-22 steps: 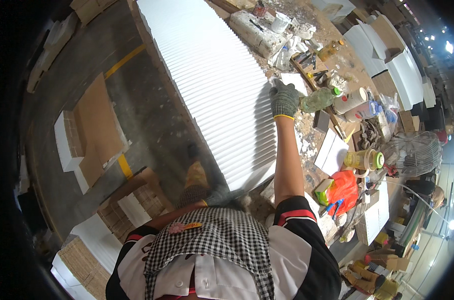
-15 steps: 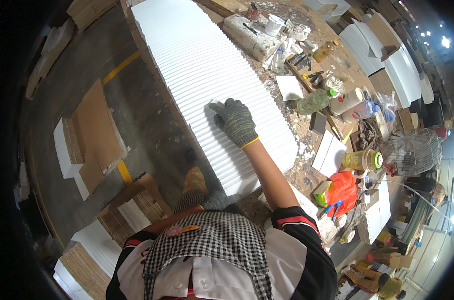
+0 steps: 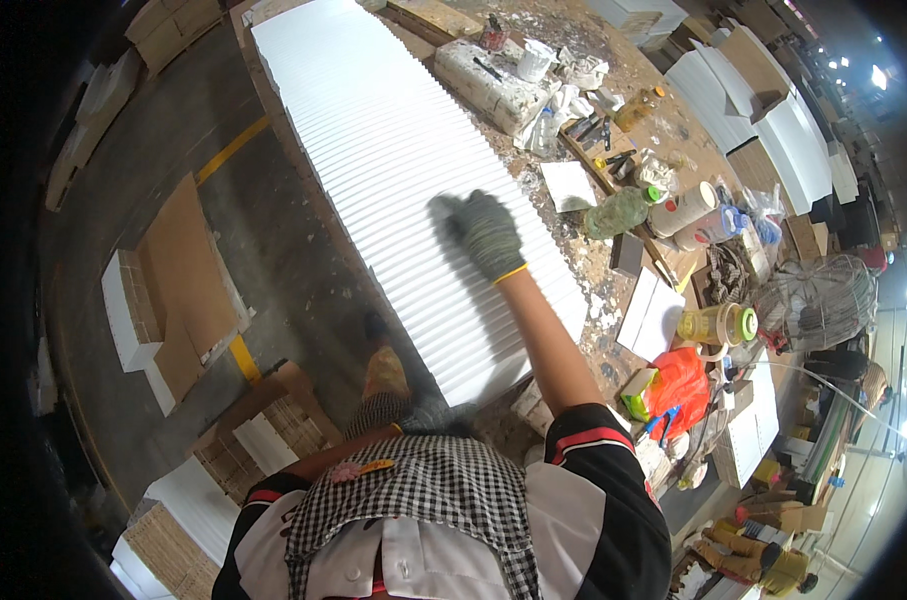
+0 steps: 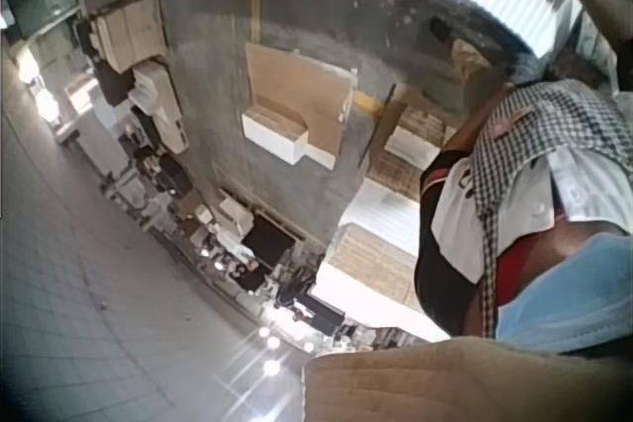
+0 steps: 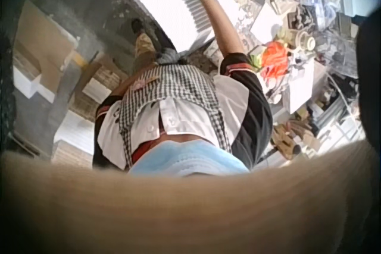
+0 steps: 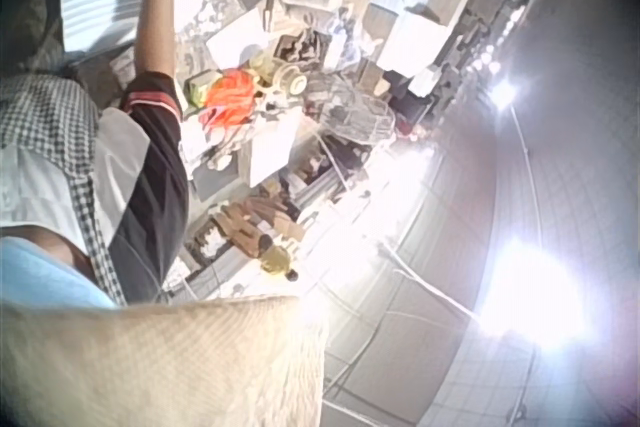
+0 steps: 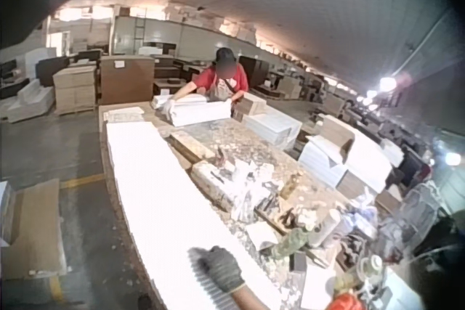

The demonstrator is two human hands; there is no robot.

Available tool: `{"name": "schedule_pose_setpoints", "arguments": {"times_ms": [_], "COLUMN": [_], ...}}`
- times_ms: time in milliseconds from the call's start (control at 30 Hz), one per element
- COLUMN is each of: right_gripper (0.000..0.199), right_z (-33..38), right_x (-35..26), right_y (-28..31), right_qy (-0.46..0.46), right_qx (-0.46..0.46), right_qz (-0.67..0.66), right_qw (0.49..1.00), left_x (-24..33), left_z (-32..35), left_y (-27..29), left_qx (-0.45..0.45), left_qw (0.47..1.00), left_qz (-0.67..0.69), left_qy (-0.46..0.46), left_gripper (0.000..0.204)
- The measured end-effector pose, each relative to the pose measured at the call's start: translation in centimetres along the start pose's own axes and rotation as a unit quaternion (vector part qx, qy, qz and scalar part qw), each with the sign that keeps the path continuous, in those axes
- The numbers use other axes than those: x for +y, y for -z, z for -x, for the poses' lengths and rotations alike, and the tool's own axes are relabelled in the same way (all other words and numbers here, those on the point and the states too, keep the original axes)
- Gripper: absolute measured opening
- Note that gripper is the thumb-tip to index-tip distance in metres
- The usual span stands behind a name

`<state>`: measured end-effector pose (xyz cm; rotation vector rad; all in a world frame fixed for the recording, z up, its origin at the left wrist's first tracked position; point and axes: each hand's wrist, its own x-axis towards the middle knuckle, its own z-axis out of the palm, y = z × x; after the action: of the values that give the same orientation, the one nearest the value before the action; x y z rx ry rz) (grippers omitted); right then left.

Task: The person wipes a large white corrugated sheet on a workbench using a white cloth. They repeatedly rub the surface, flip the sheet over, and continue wiping both sides. The person also uses a small tool to scrape or mark the sheet while wiping.

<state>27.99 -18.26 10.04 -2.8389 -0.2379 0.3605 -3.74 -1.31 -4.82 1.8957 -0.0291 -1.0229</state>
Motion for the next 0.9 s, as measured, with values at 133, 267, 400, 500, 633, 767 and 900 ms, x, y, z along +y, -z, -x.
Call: {"name": "schedule_pose_setpoints", "arguments": {"times_ms": [133,267,400,500,633,767,900], "right_gripper": [0.025,0.037,0.045,0.038,0.035,0.032,0.026], "right_z": [-2.6,-2.9,-1.7,-2.7,-4.3,-2.0,2.0], "right_x": [7.1,6.9,3.6,5.7,7.0,-4.6,-17.7], "right_y": [3.4,2.1,0.6,2.3,1.4,-5.7,-8.2], "right_qy": [-0.115,-0.115,0.123,-0.088,-0.086,-0.052,0.212], "right_qx": [0.166,0.138,0.095,0.161,0.249,0.146,0.099], "right_qz": [0.012,-0.175,0.031,-0.017,0.002,-0.041,-0.139], "right_qw": [0.979,0.968,0.987,0.983,0.965,0.987,0.962], "left_x": [0.1,0.2,0.2,0.4,0.6,0.5,0.3], "left_z": [-0.1,-0.2,0.0,0.1,0.3,0.5,0.7], "left_y": [0.1,0.3,0.5,0.5,0.4,0.7,1.2], "left_qx": [0.0,0.0,0.001,0.002,0.007,0.01,0.014], "left_qw": [1.0,1.0,1.0,1.0,1.0,1.0,0.999], "left_qz": [0.004,0.006,0.012,0.014,0.019,0.028,0.031], "left_qy": [0.002,0.002,0.005,0.005,0.004,0.009,0.015], "left_gripper": [0.04,0.04,0.039,0.038,0.038,0.038,0.037]}}
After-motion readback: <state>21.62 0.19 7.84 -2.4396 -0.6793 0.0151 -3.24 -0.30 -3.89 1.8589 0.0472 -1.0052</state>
